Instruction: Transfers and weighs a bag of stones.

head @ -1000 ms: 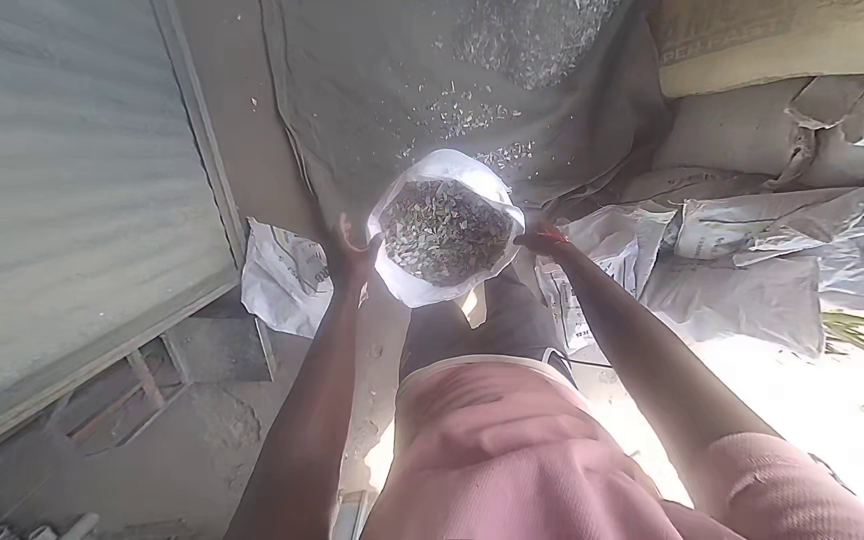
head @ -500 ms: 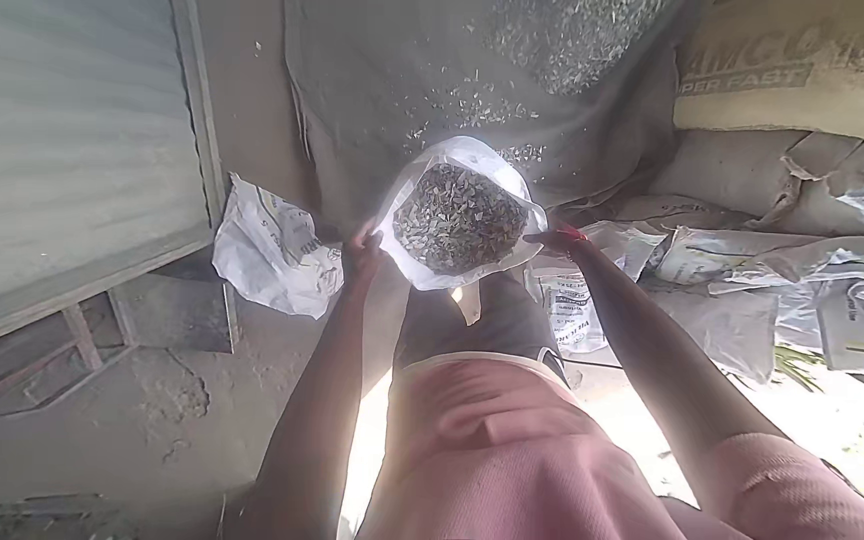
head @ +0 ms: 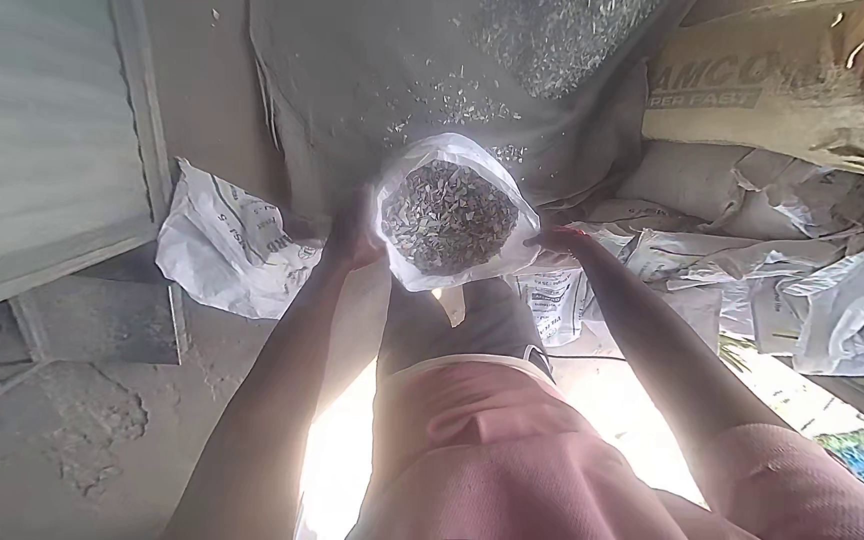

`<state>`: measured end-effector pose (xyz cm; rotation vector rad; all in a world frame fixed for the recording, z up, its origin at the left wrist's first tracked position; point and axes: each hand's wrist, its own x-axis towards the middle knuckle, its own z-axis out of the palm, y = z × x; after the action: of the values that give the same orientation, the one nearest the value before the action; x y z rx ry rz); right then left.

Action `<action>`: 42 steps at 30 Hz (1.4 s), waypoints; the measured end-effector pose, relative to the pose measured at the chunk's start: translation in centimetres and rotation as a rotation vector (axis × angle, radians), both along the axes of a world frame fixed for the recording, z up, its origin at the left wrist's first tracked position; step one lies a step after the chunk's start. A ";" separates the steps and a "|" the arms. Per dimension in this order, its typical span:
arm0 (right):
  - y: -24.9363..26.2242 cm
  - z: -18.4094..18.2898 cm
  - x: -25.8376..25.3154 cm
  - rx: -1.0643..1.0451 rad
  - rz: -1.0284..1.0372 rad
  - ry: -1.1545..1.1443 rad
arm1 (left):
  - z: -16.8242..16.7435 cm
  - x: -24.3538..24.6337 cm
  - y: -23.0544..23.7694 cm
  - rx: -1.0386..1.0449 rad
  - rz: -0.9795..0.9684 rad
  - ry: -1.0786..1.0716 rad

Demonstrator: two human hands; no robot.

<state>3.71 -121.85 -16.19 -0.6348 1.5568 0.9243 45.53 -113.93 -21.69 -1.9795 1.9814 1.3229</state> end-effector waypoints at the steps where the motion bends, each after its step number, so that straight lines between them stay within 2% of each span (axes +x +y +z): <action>1: 0.4 -0.2 -0.6 -0.041 -0.007 -0.053 | -0.3 -0.4 -0.6 0.001 -0.014 0.037; 5: 2.4 -0.1 -3.5 -0.211 -0.051 -0.288 | -2.9 -0.9 -0.5 -0.081 -0.067 0.190; 7: 4.1 -0.3 -4.8 -0.389 -0.030 -0.306 | -3.9 -1.2 0.4 -0.144 -0.076 0.246; 9: 6.2 -1.2 -5.4 -0.693 -0.085 -0.294 | -4.1 -1.8 1.2 -0.190 0.045 0.322; 11: 7.9 -1.5 -4.5 -0.874 -0.314 -0.234 | -3.2 -2.6 1.6 -0.173 0.281 0.359; 13: 8.7 -1.4 -2.1 -0.878 -0.637 -0.100 | -2.6 -3.7 1.4 -0.110 0.502 0.338; 15: 8.5 -1.4 0.4 -0.796 -0.788 0.007 | -2.1 -4.8 0.9 -0.012 0.663 0.276; 19: 7.3 -2.8 4.0 -0.744 -0.592 0.271 | -1.5 -7.0 0.3 0.026 1.050 0.090; 22: 6.5 -3.8 4.7 -0.680 -0.478 0.390 | -0.5 -8.5 0.4 0.065 1.304 0.079; 26: 5.3 -3.6 4.5 -0.581 -0.403 0.348 | 0.0 -8.0 -0.9 0.230 1.315 0.051; 29: 5.3 -4.0 3.9 -0.586 -0.351 0.281 | -1.1 -6.5 -1.1 0.351 1.382 0.178; 33: 6.3 -5.4 3.1 -0.631 -0.420 0.238 | -2.6 -6.6 -0.7 0.283 1.498 0.407; 36: 6.5 -5.5 2.9 -0.637 -0.448 0.242 | -2.5 -6.6 -0.5 0.274 1.326 0.552; 39: 6.5 -5.3 3.2 -0.715 -0.379 0.338 | -1.9 -5.5 -1.7 0.373 1.098 0.376; 42: 7.1 -5.6 3.3 -0.917 -0.433 0.476 | -2.4 -4.8 -2.1 0.427 1.020 0.342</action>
<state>6.96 -114.75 -21.80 -0.6736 2.4413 -0.0310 40.74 -116.00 -24.08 -2.7036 0.5083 2.1096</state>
